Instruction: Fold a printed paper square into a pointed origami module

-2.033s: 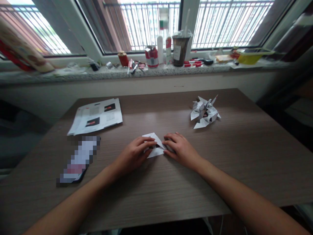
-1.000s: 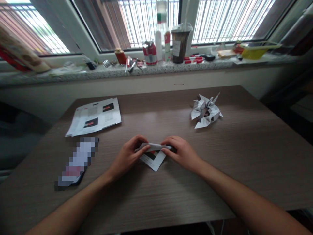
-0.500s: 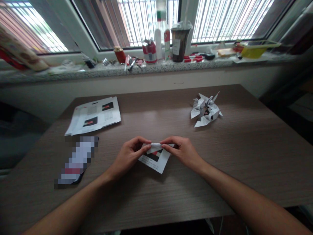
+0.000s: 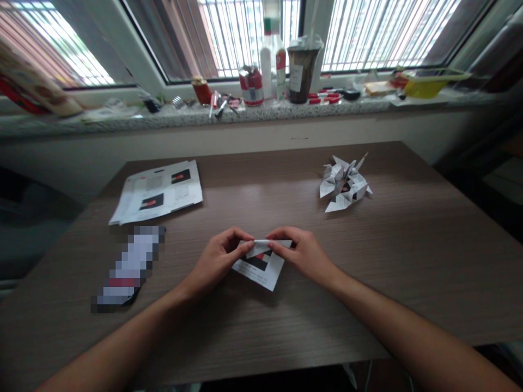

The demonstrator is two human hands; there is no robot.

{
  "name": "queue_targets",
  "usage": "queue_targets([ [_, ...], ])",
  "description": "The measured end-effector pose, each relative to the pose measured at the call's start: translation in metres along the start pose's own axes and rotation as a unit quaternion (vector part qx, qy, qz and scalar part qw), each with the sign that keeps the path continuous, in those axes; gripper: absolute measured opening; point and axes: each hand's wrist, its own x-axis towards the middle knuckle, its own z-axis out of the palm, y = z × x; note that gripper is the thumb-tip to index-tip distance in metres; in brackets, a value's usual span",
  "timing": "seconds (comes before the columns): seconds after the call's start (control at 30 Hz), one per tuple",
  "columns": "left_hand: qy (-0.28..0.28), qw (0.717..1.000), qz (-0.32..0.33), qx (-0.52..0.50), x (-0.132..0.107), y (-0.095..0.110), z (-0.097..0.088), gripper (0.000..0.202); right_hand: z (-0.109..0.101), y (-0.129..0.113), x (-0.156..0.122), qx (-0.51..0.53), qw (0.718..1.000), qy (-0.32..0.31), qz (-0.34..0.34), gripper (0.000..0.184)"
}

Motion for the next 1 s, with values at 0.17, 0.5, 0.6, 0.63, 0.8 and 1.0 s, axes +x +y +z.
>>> queue_targets([
  [0.17,-0.004,1.0,0.006,0.023,-0.0006,-0.0009,0.0034,0.027,0.0027,-0.0041,0.0,-0.01,1.0,-0.017,0.01,0.021],
  [0.5,-0.021,0.999,0.021,0.034,0.0008,-0.0046,0.0045,0.024,0.0037,-0.003,-0.0011,-0.007,1.0,-0.007,0.006,0.017],
  [0.6,-0.022,0.999,0.017,0.025,0.0009,-0.0029,0.0049,0.027,0.0038,-0.0007,-0.0007,0.003,1.0,0.002,0.008,0.017],
  [0.63,-0.025,0.999,0.015,0.021,0.0009,-0.0027,0.0049,0.028,0.0038,-0.0001,-0.0006,0.007,1.0,0.005,0.008,0.017],
  [0.8,-0.016,1.0,0.014,-0.003,0.0008,-0.0029,0.0056,0.029,0.004,-0.0014,-0.0005,0.012,1.0,0.005,0.003,0.016],
  [1.0,-0.006,1.0,0.007,-0.012,0.0003,-0.0003,0.0067,0.027,0.0027,-0.0075,-0.0016,0.003,1.0,0.0,-0.001,0.015],
])
